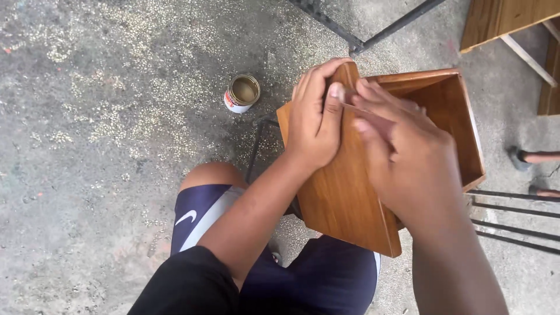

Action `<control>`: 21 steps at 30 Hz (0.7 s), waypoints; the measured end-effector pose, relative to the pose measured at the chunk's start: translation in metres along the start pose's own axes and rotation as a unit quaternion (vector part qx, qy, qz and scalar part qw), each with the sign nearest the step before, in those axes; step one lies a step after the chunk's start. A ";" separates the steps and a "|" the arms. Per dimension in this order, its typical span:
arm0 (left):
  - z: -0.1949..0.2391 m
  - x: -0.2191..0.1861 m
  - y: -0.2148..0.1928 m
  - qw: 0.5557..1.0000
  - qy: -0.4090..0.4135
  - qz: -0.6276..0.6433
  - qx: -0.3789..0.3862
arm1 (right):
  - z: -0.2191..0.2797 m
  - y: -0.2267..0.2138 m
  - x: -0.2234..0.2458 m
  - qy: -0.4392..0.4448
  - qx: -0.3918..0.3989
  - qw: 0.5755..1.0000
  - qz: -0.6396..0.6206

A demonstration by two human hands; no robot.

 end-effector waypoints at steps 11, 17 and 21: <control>0.008 -0.006 -0.015 0.993 0.052 0.081 -0.064 | 0.047 -0.051 -0.020 0.019 -0.145 0.961 -0.233; 0.057 -0.096 -0.012 0.932 0.118 0.328 0.094 | 0.071 -0.013 -0.009 -0.044 -0.214 0.547 -0.808; 0.083 -0.106 -0.038 0.930 0.144 0.338 0.017 | 0.085 0.019 0.005 -0.061 -0.187 0.532 -0.824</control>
Point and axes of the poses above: each hand's wrist, its own z-axis away from the middle knuckle, its own y-axis out of the palm, x = y × z, the point moved 8 cm from there along -z, towards the middle knuckle, and after that the axes turned 10 degrees about x, right-handed, at the moved point
